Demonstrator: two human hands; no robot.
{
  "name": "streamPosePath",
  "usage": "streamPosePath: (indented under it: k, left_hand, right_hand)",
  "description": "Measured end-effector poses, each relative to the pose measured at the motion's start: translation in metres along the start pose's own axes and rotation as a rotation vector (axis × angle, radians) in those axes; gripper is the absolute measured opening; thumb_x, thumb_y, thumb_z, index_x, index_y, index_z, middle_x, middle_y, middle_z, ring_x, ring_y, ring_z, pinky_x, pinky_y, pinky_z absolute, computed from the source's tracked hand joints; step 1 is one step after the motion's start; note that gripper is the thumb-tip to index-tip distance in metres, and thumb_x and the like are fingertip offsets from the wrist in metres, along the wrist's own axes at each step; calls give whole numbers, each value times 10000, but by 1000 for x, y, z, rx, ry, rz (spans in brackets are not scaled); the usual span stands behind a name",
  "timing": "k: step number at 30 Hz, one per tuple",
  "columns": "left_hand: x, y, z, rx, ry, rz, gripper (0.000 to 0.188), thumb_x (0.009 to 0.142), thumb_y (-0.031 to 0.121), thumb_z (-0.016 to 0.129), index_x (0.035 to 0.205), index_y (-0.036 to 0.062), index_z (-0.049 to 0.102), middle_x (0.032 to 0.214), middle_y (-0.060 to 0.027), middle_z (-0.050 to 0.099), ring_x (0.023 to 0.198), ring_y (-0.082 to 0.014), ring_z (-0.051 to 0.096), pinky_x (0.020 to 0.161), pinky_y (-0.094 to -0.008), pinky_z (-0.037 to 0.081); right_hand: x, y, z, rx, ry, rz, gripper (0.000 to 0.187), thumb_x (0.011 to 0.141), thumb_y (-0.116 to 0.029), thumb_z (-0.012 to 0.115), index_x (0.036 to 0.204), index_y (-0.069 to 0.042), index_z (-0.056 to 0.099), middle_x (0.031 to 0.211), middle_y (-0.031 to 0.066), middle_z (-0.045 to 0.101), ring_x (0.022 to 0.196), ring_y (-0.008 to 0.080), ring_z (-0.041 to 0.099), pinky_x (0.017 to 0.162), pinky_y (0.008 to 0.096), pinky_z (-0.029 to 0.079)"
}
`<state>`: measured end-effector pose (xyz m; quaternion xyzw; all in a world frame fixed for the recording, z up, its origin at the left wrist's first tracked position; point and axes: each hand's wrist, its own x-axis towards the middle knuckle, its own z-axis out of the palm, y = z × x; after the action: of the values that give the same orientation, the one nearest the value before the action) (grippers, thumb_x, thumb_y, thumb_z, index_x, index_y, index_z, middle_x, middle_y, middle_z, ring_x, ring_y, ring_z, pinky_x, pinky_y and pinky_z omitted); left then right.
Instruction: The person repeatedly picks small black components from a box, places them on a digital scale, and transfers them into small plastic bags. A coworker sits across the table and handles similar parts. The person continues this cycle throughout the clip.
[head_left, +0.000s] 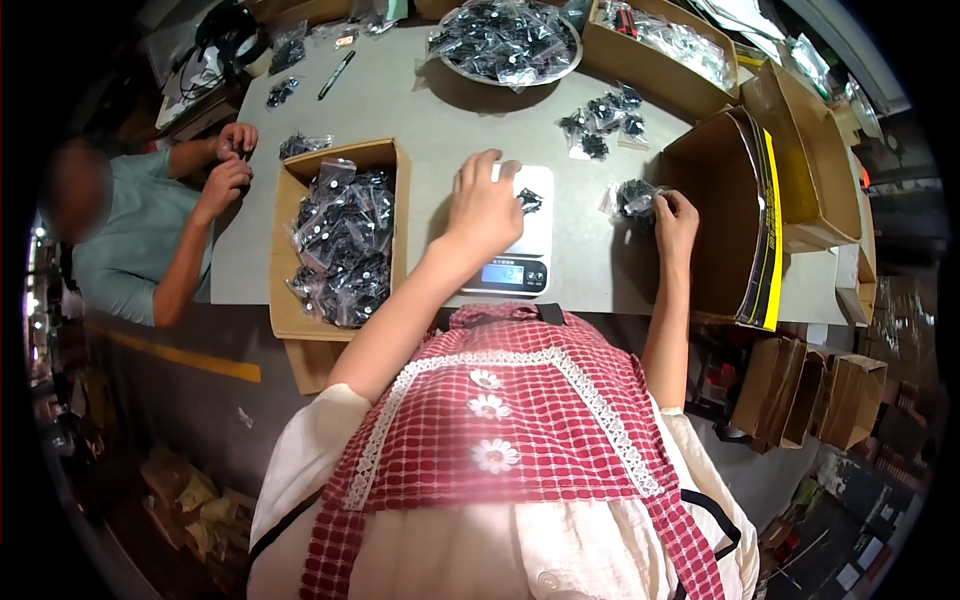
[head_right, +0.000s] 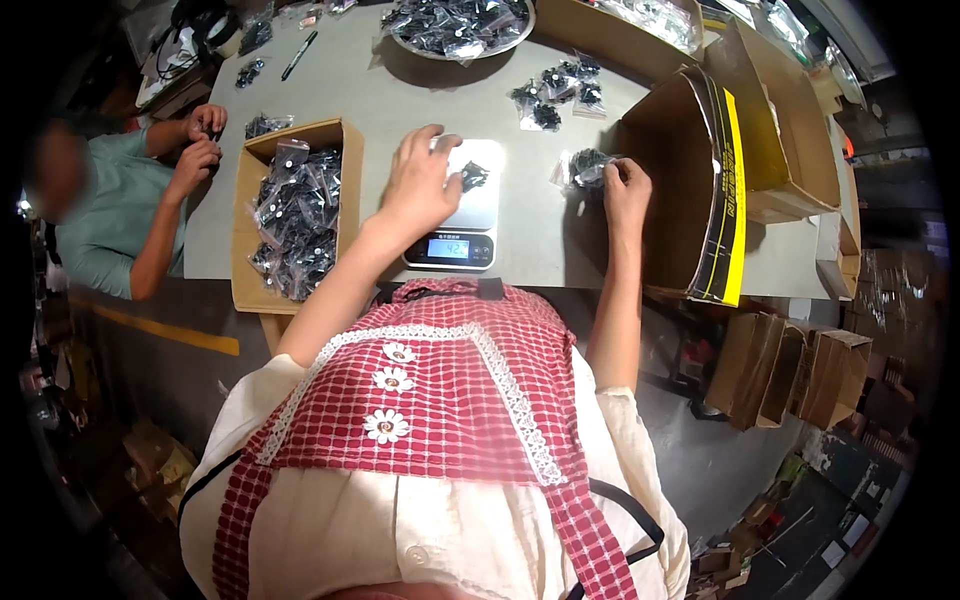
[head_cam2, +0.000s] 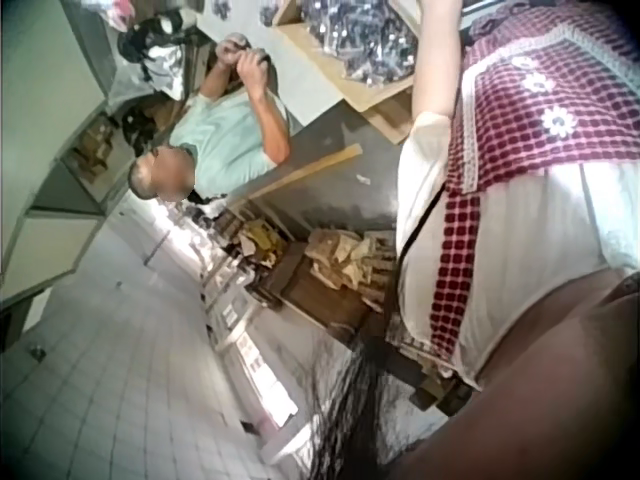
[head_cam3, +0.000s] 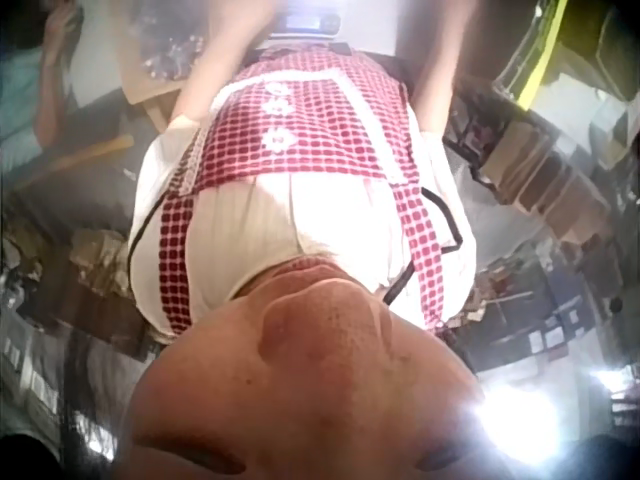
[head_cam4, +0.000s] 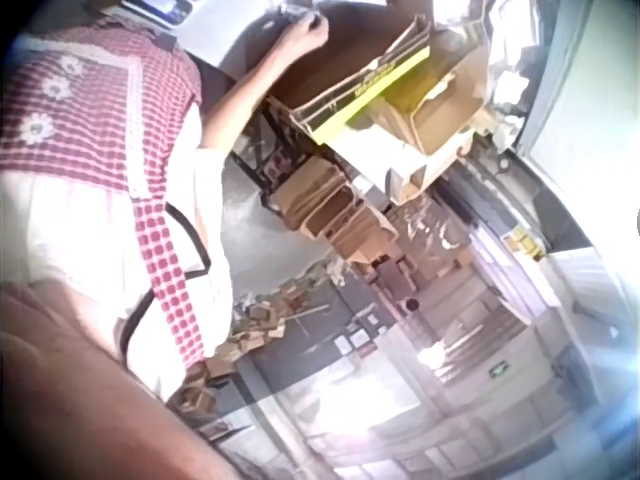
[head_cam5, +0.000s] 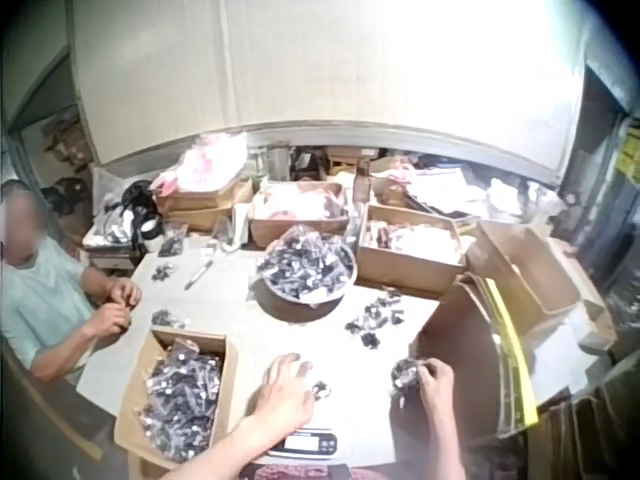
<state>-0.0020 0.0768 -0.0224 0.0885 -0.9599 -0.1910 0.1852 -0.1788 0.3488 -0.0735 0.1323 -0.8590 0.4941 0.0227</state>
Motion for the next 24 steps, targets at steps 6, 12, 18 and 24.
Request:
streamPosePath:
  k: [6,12,18,24]
  left_hand:
    - [12,17,18,9,-273,-24,490,843,186,699,1284,-3,597,1290,-257,565,1240,-418,529,1070,-487,431]
    - [2,-17,-3,39,-222,-125,388,816,166,674,1156,-20,666,1098,-234,659,1042,-389,634,922,-467,518]
    - [-44,-69,-107,214,263,-298,347,789,149,666,1126,103,734,1148,-172,666,1000,-371,618,959,-474,496]
    - [-84,-96,-120,318,317,-324,387,783,102,658,1162,117,737,1282,-155,606,1266,-385,484,1097,-502,379]
  right_hand:
    - [-15,-43,4,450,-8,110,144,916,-61,653,954,49,737,803,27,701,728,86,617,690,230,494]
    - [-27,-101,23,689,-477,204,240,948,-52,580,1129,57,693,1045,103,733,878,172,707,831,280,540]
    - [-11,-24,28,-547,-116,-166,648,833,-163,694,1445,-71,506,1456,306,483,1262,490,532,1083,476,452]
    - [-22,-34,19,-584,-345,-8,559,787,-118,689,1308,27,548,1341,413,505,1123,541,590,967,502,523]
